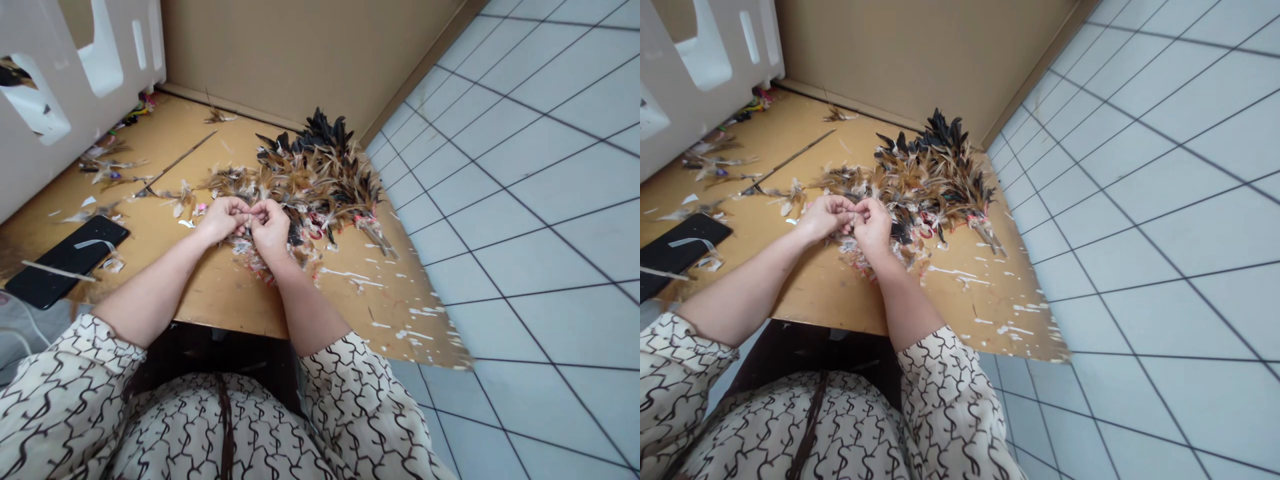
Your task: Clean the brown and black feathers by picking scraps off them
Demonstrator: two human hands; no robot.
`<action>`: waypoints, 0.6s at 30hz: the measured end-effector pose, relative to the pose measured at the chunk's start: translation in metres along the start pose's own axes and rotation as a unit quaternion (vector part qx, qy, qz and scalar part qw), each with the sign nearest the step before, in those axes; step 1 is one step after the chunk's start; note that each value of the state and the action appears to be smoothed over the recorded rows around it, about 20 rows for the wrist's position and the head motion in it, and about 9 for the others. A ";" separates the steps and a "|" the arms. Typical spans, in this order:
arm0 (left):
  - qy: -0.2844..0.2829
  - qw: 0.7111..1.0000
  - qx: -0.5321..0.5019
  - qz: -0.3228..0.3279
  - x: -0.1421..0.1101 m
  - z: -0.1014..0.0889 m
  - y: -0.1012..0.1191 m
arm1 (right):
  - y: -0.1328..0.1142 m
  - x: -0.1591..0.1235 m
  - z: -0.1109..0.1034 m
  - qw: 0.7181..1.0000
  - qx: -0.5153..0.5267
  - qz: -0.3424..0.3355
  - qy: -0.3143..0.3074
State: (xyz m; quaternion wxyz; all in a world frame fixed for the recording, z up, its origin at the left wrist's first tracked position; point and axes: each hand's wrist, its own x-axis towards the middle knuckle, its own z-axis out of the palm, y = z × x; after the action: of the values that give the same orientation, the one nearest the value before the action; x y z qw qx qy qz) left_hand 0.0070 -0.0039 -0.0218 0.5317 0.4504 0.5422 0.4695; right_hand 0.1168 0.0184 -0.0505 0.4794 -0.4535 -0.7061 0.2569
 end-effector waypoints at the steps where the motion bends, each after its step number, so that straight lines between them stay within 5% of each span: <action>1: 0.001 1.000 0.006 -0.003 0.000 -0.001 0.000 | 0.000 0.000 0.000 1.000 0.001 0.003 -0.003; 10: 0.025 0.997 0.069 0.000 -0.001 -0.002 0.002 | -0.003 0.001 -0.001 1.000 0.018 0.024 -0.005; 18: 0.063 0.997 0.020 -0.025 0.002 -0.004 0.003 | -0.006 0.004 -0.004 0.999 0.027 0.044 -0.009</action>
State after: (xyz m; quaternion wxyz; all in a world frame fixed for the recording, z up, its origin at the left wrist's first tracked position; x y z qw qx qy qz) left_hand 0.0028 -0.0013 -0.0191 0.4988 0.4163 0.5954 0.4727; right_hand 0.1173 0.0187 -0.0424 0.4733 -0.4686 -0.6824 0.3013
